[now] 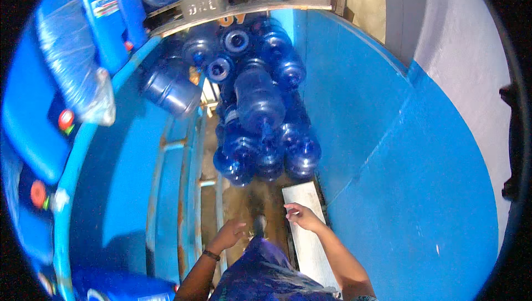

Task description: The person repeatedly picks up large blue water jugs from a storage area, carries them to a stainless steel counter, and places them down. The person then uses a squeegee to push water across the floor toward a drain.

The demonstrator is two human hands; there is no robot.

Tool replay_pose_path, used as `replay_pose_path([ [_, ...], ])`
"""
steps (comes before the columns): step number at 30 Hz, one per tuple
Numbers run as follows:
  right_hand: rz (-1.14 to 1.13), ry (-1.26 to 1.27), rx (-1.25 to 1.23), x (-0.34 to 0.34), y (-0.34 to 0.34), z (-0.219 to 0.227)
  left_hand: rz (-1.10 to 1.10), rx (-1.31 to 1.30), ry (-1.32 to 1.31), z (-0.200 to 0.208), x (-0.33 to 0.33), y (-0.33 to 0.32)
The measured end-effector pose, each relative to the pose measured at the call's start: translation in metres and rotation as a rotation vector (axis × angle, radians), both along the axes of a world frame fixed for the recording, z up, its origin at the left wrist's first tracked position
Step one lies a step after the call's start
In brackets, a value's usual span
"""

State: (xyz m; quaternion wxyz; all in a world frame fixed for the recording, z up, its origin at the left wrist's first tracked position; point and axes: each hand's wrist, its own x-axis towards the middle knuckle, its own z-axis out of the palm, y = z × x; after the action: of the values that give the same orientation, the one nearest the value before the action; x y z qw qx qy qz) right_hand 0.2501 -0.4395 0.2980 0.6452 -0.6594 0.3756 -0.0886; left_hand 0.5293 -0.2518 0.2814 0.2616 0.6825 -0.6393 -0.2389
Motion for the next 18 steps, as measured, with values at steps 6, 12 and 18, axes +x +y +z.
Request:
replay_pose_path([
  [6,-0.445,-0.260,0.390,0.133,-0.178,-0.044,0.099,0.286,0.249,-0.056,0.120,-0.166],
  [12,-0.798,-0.457,0.744,0.255,-0.314,-0.143,0.253,0.303,0.750,-0.204,0.209,-0.316],
  [18,-0.634,-0.554,0.443,0.284,-0.343,-0.184,0.345,0.779,0.502,-0.325,0.252,-0.376],
])
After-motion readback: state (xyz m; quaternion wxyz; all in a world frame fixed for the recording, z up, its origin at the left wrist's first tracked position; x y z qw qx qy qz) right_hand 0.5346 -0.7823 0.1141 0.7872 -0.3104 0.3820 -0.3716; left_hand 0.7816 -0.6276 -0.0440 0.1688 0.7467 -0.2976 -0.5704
